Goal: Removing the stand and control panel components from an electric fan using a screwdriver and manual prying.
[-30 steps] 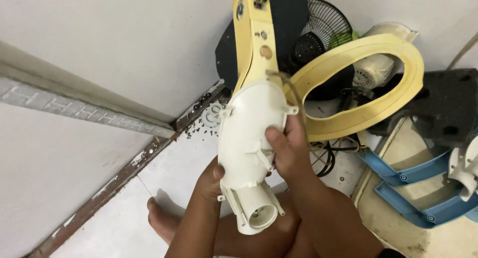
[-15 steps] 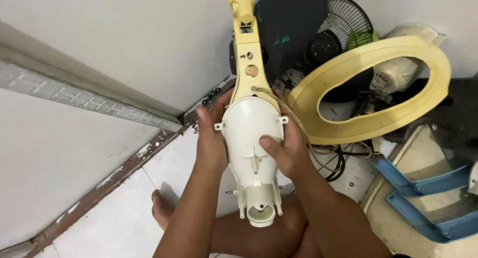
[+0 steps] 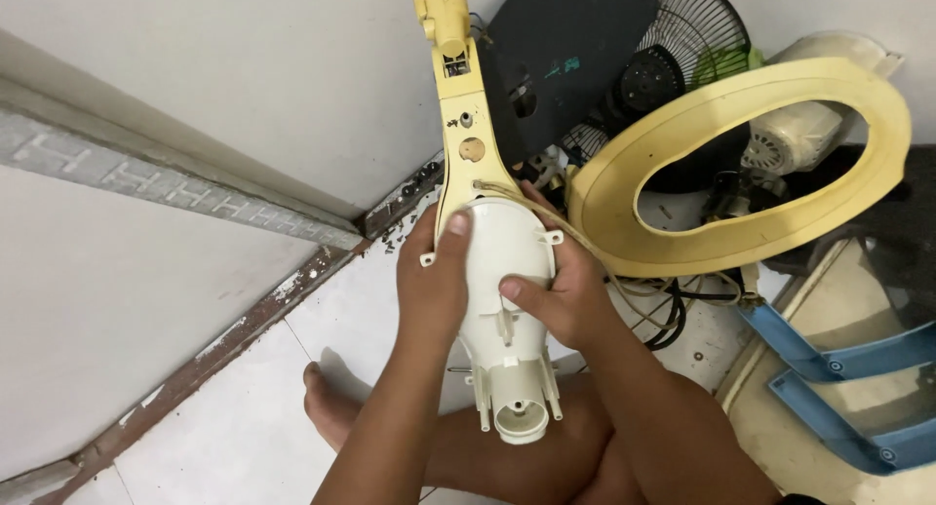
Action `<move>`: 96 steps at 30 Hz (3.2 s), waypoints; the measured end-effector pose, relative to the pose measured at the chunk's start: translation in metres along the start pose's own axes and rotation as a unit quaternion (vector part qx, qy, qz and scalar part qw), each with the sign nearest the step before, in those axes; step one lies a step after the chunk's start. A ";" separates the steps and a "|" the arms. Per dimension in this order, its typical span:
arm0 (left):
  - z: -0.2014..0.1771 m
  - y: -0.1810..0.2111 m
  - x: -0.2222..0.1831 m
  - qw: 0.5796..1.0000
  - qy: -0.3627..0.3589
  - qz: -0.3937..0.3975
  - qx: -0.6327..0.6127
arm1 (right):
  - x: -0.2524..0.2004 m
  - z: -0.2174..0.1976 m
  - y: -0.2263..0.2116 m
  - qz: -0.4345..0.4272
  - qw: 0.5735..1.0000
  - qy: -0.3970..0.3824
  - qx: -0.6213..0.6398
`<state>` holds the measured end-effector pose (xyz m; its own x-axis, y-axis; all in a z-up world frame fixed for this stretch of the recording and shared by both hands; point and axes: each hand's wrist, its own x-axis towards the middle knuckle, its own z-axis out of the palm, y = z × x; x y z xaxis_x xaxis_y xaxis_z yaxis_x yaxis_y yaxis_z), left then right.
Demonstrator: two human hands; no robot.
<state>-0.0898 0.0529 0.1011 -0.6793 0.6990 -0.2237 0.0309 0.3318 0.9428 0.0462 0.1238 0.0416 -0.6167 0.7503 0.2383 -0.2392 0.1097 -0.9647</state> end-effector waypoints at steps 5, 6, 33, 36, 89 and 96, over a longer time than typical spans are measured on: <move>-0.005 0.006 -0.007 0.997 -0.039 0.055 -0.027 | -0.003 0.000 0.012 0.024 0.998 0.017 0.056; -0.006 0.003 -0.009 0.991 -0.078 0.089 -0.062 | -0.003 -0.002 0.013 0.033 0.996 0.020 0.075; 0.007 0.001 -0.013 0.983 -0.091 0.157 -0.012 | 0.004 -0.016 0.015 0.026 0.998 0.015 0.063; 0.004 -0.005 -0.008 0.985 -0.114 0.124 -0.040 | 0.002 -0.014 0.014 0.044 0.997 0.021 0.064; 0.020 -0.195 -0.028 0.783 -0.322 -0.032 -0.531 | 0.006 -0.032 0.008 0.021 0.988 -0.025 0.149; 0.006 -0.107 -0.017 0.911 -0.148 -0.164 -0.348 | -0.003 -0.026 0.021 0.052 0.985 0.005 0.162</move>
<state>-0.0767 0.0092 0.0028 -0.3365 0.8091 -0.4817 -0.6816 0.1437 0.7174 0.0625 0.1406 0.0175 -0.6431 0.7534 0.1372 -0.4036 -0.1812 -0.8968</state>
